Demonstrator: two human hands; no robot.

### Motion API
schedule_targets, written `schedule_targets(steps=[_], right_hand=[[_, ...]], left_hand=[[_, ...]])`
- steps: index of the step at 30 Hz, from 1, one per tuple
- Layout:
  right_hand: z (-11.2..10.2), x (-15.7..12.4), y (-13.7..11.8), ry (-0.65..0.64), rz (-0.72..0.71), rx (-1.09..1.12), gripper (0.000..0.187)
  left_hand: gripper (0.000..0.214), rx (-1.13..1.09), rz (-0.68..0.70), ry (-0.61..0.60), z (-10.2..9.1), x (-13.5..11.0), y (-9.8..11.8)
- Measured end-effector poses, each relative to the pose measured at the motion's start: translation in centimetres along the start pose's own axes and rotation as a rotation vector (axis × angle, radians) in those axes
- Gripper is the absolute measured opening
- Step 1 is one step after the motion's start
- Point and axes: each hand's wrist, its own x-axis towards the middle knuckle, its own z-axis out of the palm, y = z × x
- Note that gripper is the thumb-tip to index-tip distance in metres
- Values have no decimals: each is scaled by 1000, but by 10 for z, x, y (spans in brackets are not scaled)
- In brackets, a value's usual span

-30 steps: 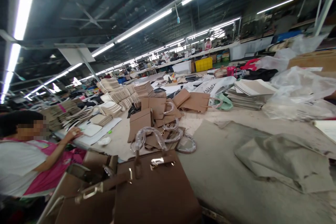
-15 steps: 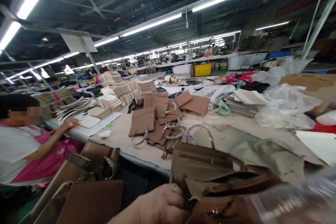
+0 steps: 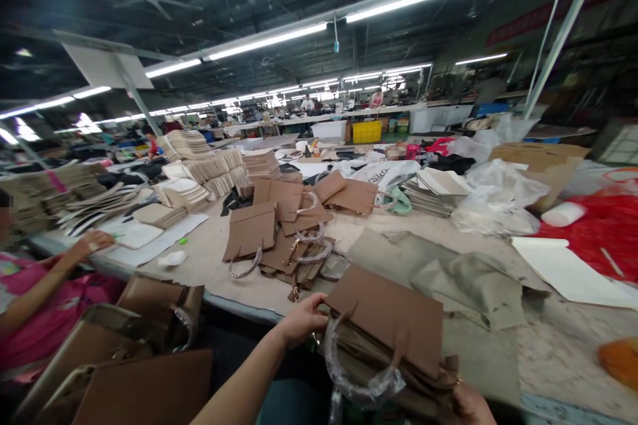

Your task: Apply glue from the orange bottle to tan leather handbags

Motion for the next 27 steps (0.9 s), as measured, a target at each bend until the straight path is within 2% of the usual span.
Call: schedule_targets(steps=[2,4,8,11,13,15,17,20,22,25,27], right_hand=[[5,-5,-15,26,-8,-41,27],[3,-4,-32,3,-25,-60,40],[-15,3,-56,-187,-14,-18,55],[-36,7,-60,-377,32,-22,52],[-48,9,-56,-447,68,-35,51],[-55,12,-48,-399,108,4,58],[-53,15,-36,-290,161,140,76],[-33,21,-21,-154,246,359,115],[-16,27,-13,-72,303,405,128],[2,38,-7,33,352,354,125],[7,43,-7,22,374,342,105]], left_hand=[[49,-38,-52,2,4,2,-2],[51,-82,-75,-18,10,5,2],[32,-105,-167,-85,20,10,13],[19,-86,-217,-79,24,12,20],[15,-84,-206,-61,28,10,24],[15,-79,-174,-58,34,7,27],[21,-63,-147,-64,42,4,25],[27,8,-122,-36,55,4,15],[26,110,-88,32,59,8,6],[21,326,50,224,58,17,-3],[28,446,151,384,52,23,-6]])
